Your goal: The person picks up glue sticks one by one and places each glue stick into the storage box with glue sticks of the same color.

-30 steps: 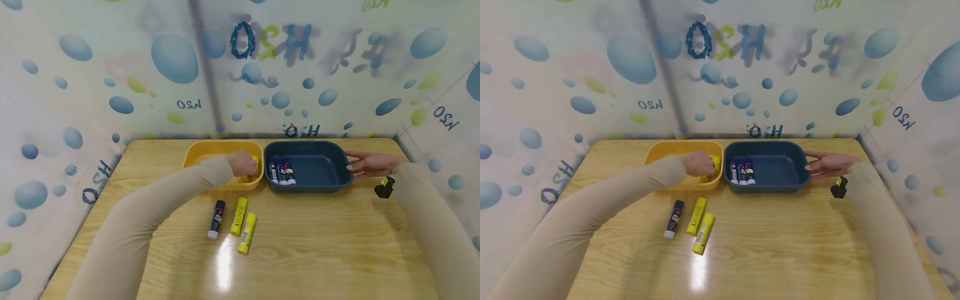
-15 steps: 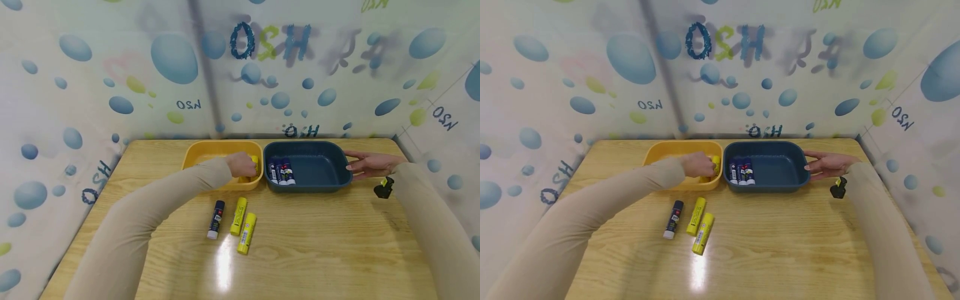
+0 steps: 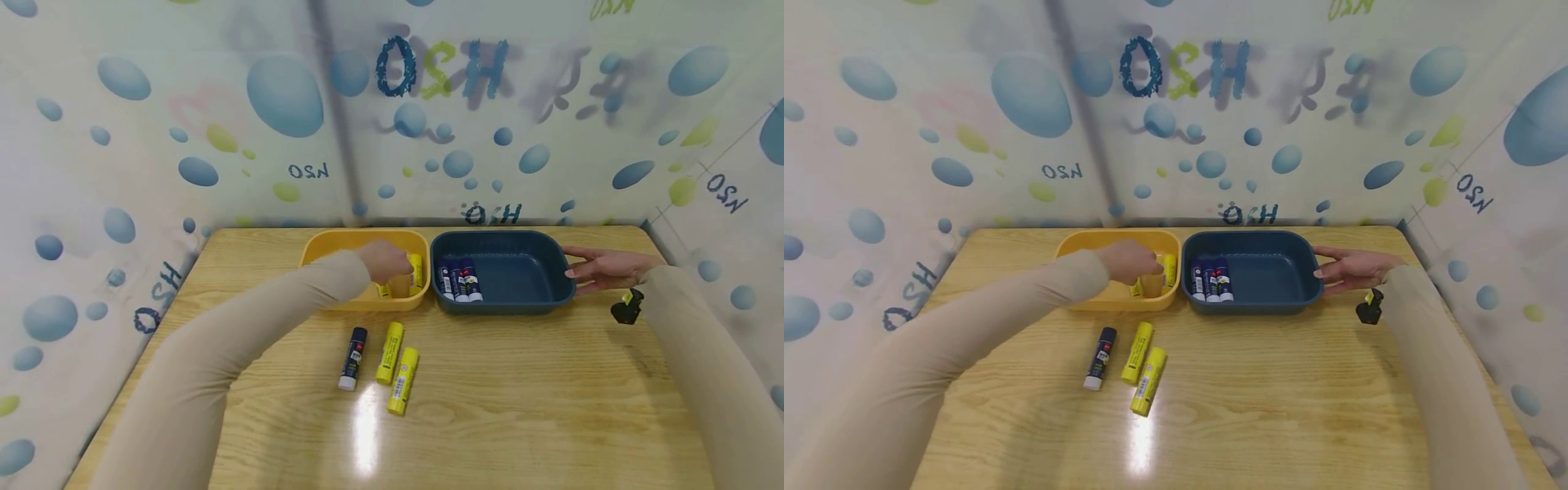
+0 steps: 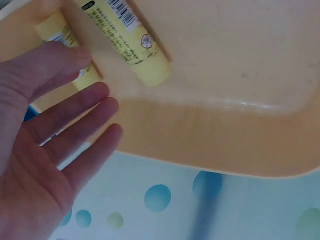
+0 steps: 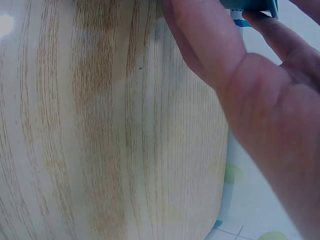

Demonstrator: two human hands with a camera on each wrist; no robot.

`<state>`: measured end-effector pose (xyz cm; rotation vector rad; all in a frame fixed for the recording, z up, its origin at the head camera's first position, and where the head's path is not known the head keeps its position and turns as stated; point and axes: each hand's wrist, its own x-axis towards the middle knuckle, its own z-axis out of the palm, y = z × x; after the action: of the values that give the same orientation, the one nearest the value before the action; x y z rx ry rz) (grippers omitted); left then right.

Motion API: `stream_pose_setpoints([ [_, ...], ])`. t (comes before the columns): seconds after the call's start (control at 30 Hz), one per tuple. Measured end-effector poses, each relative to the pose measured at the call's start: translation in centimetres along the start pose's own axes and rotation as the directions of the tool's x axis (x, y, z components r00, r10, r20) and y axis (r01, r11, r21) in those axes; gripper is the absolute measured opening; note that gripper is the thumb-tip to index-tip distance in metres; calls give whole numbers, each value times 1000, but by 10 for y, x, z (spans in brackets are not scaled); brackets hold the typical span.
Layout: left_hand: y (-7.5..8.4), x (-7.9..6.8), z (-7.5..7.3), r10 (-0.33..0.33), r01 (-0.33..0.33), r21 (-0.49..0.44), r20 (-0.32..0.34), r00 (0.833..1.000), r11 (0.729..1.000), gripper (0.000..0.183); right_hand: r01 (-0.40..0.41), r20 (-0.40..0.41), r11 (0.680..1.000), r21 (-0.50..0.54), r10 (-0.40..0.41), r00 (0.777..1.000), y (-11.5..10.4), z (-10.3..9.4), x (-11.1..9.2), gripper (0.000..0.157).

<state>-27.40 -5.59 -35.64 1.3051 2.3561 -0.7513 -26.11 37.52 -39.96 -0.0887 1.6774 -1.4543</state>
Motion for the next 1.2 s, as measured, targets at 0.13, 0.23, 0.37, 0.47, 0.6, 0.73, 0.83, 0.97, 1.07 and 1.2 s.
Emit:
stream_pose_setpoints([
  [0.13,-4,-8,-6,-68,76,-127,68,995,989,45,-5,1,1000,-9,5,1000,0,0,1,86],
  [0.23,-6,-14,-10,-110,126,-191,88,990,973,48,-6,4,1000,-7,6,1000,0,0,1,86],
  [0.37,-9,-22,-14,-149,152,-217,28,988,964,49,-6,4,1000,4,6,1000,0,1,2,85],
  [0.47,-8,-30,-18,-158,151,-214,-16,987,965,47,-4,1,1000,-3,4,1000,0,1,1,86],
  [0.6,-6,-42,-22,-163,149,-242,-37,986,959,48,-1,-4,1000,-17,1,1000,1,0,-3,85],
  [0.73,-1,-55,-23,-187,165,-259,-65,980,952,48,8,2,1000,-15,-8,1000,2,-1,-5,84],
  [0.83,6,-65,-22,-215,184,-265,-92,972,946,46,17,4,1000,-27,-16,1000,2,-2,-4,84],
  [0.97,14,-77,-17,-237,200,-265,-117,964,943,41,19,11,999,-35,-19,1000,2,-2,-3,84],
  [1.07,20,-85,-12,-238,203,-274,-104,966,940,40,18,23,999,-27,-17,1000,1,-1,-2,86],
  [1.2,26,-94,-6,-229,198,-305,-69,971,932,41,14,34,999,-29,-13,999,0,0,0,86],
])
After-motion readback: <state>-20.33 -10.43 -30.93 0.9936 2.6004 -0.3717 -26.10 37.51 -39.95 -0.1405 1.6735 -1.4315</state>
